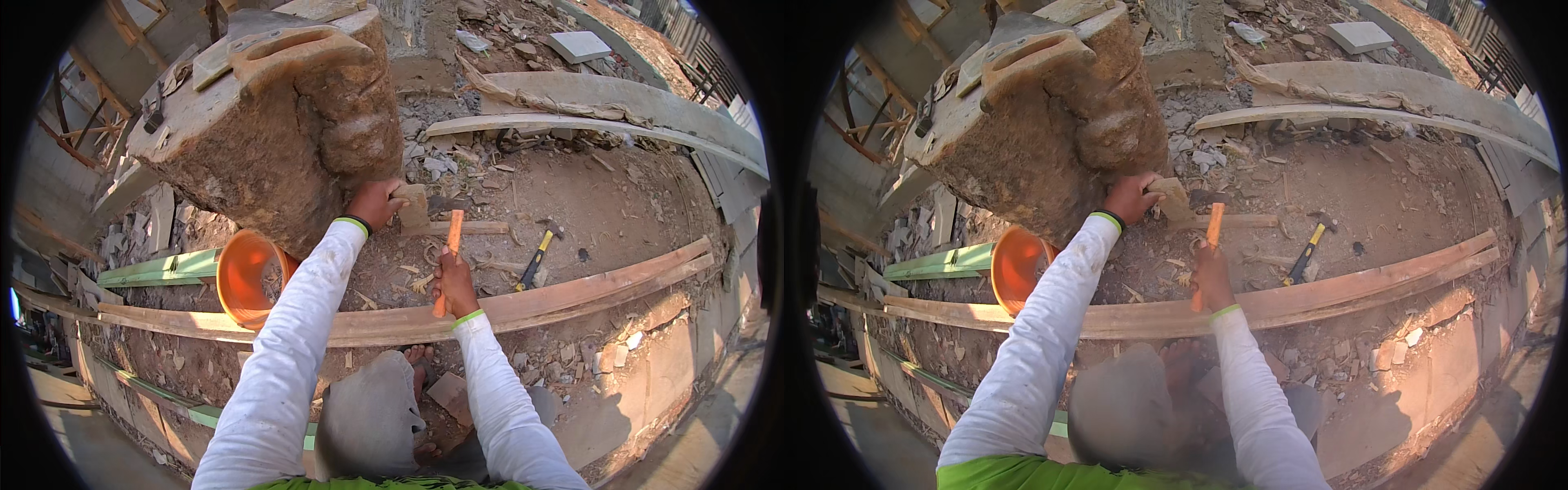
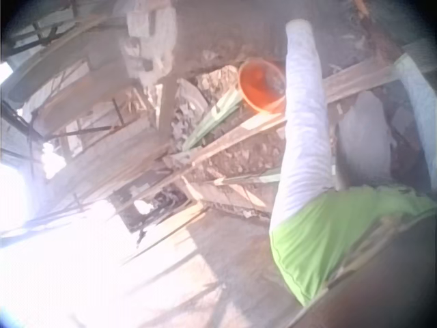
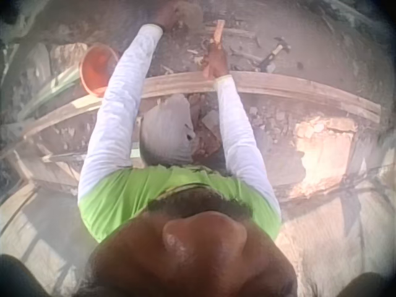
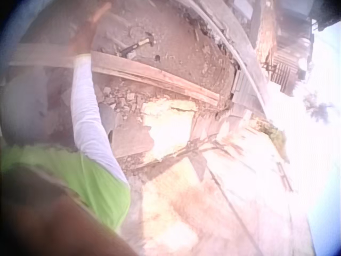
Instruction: The person shapes a piece of stone by striking it with a hammer while holding it against a larger stone base, then places the shaped stone on a wooden beam.
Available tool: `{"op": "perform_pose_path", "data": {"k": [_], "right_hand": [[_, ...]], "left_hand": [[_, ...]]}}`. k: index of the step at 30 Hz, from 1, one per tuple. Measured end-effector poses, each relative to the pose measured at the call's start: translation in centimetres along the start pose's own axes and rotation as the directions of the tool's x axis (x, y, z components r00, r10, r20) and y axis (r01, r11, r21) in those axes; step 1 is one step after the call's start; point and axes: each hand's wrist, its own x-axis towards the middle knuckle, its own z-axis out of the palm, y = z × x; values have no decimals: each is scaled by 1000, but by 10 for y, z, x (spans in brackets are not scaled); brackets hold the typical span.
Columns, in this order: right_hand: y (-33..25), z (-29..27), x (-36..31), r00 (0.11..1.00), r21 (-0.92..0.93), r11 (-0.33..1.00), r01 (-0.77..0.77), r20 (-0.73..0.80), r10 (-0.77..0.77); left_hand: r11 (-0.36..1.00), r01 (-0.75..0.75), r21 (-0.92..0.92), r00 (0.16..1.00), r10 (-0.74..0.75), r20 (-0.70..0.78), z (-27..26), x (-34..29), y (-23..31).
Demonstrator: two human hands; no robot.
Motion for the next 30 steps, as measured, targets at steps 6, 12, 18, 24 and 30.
{"op": "perform_pose_path", "data": {"k": [6,12,18,24,30], "right_hand": [[-98,17,-56,783,-278,748,603,28,-621],[-41,11,-33,557,-262,595,760,-209,-803],[45,-35,34,954,-611,754,242,9,-299],[-33,-51,9,981,-503,843,187,55,-185],[-95,18,-55,715,-14,716,698,-31,-698]], "left_hand": [[1000,15,-20,1000,-15,-5,1,-1,6],[1000,-20,-12,1000,20,-14,-1,3,7],[996,-47,76,998,50,-36,8,11,6],[1000,-19,-9,1000,19,-2,6,12,9],[1000,-22,15,1000,22,-7,-4,7,-3]]}}
